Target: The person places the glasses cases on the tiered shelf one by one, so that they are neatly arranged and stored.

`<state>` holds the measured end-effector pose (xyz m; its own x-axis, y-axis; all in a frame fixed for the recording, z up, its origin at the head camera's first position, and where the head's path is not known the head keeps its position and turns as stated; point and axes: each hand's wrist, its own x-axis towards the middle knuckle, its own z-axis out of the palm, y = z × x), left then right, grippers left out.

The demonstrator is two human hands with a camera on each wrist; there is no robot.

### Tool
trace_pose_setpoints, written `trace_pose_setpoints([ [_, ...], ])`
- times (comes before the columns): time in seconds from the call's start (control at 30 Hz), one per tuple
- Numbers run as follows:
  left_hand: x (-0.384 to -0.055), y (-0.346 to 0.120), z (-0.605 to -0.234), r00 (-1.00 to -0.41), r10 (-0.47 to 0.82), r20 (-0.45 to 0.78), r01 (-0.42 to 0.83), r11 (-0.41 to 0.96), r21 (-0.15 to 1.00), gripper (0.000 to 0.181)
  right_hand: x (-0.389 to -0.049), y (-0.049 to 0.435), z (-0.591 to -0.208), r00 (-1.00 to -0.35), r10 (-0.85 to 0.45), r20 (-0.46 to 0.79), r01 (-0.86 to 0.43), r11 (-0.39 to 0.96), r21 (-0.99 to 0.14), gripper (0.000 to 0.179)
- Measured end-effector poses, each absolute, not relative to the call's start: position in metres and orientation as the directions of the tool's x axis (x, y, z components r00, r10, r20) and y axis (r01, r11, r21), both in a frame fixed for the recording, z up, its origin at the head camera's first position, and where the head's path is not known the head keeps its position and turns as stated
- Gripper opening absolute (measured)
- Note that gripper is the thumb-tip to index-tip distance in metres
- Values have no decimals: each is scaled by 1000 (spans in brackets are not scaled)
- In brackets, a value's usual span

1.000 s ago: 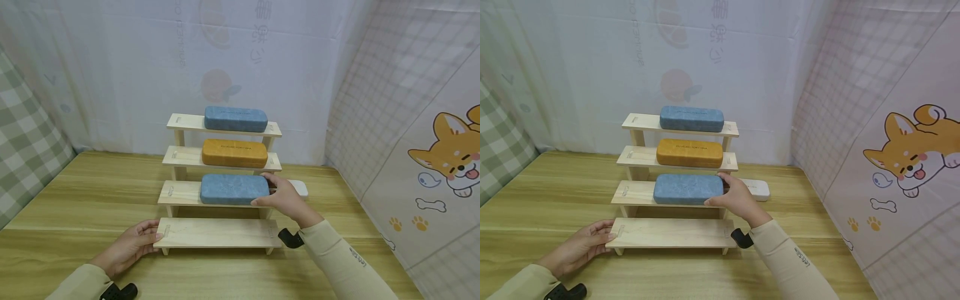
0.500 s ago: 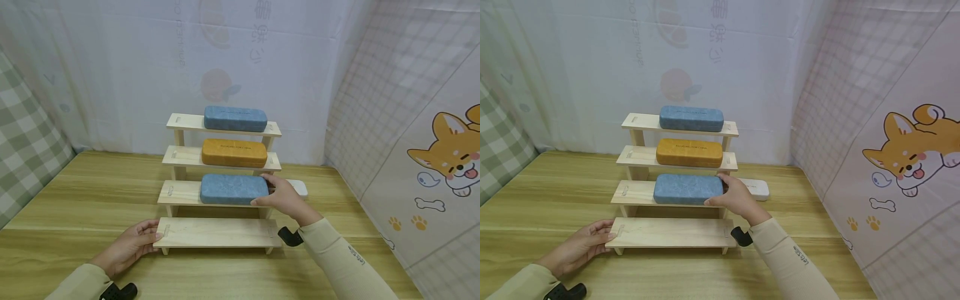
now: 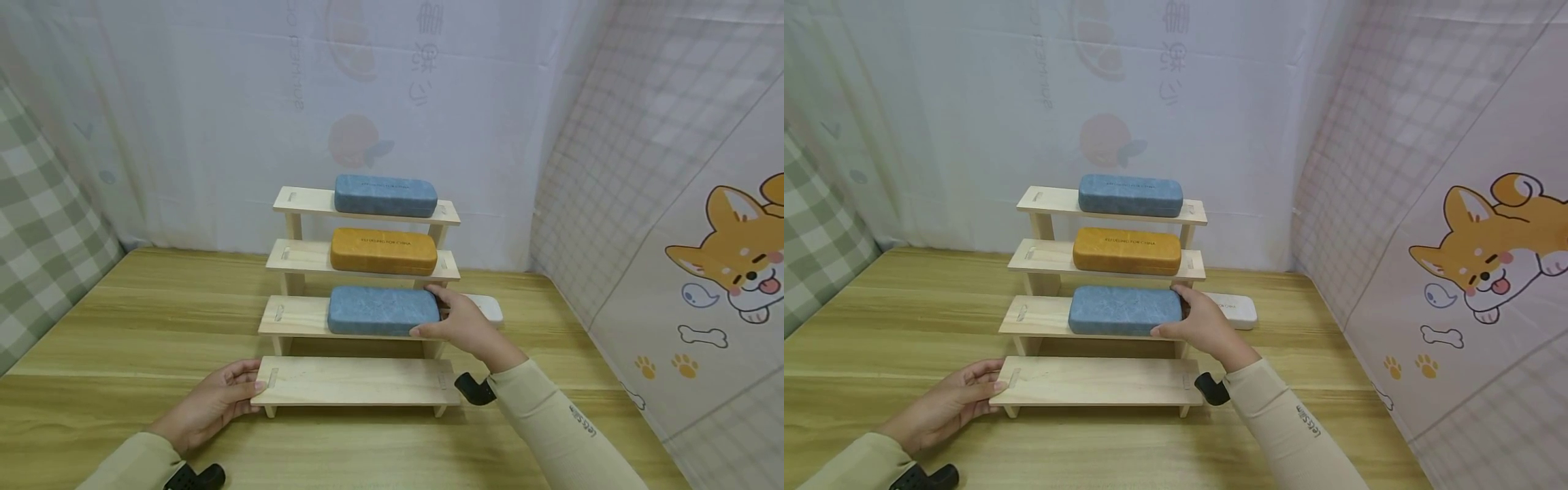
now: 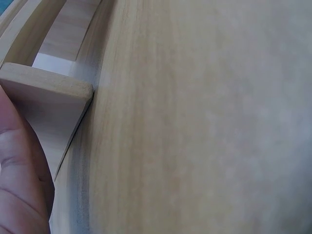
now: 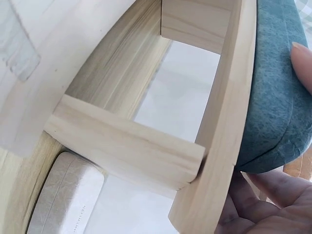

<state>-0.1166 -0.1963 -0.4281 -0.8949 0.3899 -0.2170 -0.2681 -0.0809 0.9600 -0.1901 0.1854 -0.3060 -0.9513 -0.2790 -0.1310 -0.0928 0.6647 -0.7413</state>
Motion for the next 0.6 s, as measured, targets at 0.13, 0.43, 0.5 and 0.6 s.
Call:
trace_pose_setpoints([
  [0.13,-117,-196,-428,-894,390,-221,-272,-80,959,74,-190,186,-308,-954,-278,-115,-103,660,-744,95],
  [0.43,-116,-195,-428,-897,374,-234,-273,-55,961,73,-183,199,-312,-954,-299,8,-210,650,-731,84],
  [0.5,-116,-195,-428,-898,370,-239,-276,-50,960,74,-183,206,-314,-950,-309,44,-241,638,-732,82],
  [0.6,-116,-195,-428,-896,372,-241,-277,-46,960,73,-181,217,-316,-945,-314,94,-278,619,-735,78],
])
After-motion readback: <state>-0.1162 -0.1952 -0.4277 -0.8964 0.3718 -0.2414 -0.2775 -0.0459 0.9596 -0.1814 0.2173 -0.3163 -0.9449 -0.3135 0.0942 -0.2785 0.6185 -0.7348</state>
